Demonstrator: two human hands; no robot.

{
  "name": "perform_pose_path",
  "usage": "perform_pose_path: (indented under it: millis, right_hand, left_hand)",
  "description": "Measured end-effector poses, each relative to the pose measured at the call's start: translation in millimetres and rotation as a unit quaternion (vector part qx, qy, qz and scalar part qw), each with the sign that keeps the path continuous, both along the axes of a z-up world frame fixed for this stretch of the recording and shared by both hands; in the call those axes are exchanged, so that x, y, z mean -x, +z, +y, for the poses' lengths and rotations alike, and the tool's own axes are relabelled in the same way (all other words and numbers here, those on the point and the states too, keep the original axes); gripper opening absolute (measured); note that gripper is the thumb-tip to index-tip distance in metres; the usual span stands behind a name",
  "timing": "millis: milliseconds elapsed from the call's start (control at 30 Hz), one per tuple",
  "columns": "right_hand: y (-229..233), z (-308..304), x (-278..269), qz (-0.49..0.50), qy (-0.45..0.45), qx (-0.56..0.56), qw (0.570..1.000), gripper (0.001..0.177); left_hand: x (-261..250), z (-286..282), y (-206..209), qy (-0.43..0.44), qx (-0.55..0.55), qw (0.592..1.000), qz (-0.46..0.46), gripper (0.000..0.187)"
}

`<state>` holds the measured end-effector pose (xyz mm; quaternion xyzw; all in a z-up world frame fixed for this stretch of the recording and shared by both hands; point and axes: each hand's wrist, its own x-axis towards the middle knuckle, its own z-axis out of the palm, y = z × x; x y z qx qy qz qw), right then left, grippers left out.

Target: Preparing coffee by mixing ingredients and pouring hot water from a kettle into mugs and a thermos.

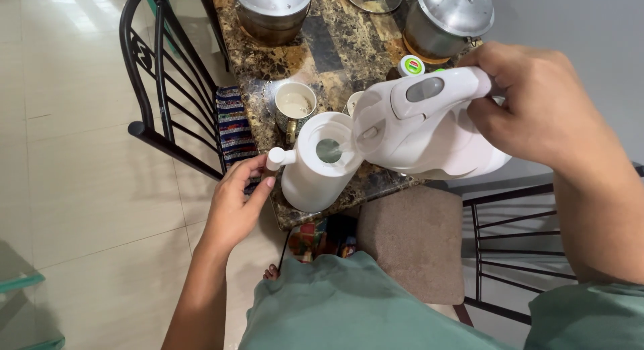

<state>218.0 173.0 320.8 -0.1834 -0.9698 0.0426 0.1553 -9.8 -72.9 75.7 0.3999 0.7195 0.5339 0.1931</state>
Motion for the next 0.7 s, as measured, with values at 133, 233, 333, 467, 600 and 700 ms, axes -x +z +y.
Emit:
perform_pose_path:
  millis: [133, 233, 333, 467, 600, 700]
  right_hand:
    - [2, -2, 5, -0.004, 0.015, -0.025, 1.0, 0.047]
    - [4, -1, 9, -0.006, 0.033, -0.05, 0.998, 0.049]
    - [6, 2, 11, -0.013, 0.045, -0.06, 0.997, 0.05]
    - [7, 4, 14, -0.019, 0.072, -0.087, 0.993, 0.046]
    - [3, 10, 14, -0.028, 0.076, -0.094, 0.992, 0.041]
    - [2, 11, 16, -0.035, 0.069, -0.091, 0.993, 0.039]
  left_hand:
    - [-2, -2, 0, -0.004, -0.005, 1.0, -0.007, 0.041]
    - [-2, -2, 2, -0.007, 0.002, 1.0, -0.011, 0.041]
    - [-1, -1, 0, 0.0, 0.007, 1.0, -0.006, 0.042]
    - [-2, -1, 4, -0.001, 0.01, 1.0, -0.015, 0.041]
    - [-2, 0, 7, 0.002, 0.024, 0.999, -0.032, 0.041]
    - [-2, 0, 4, 0.003, 0.015, 1.0, -0.022, 0.04]
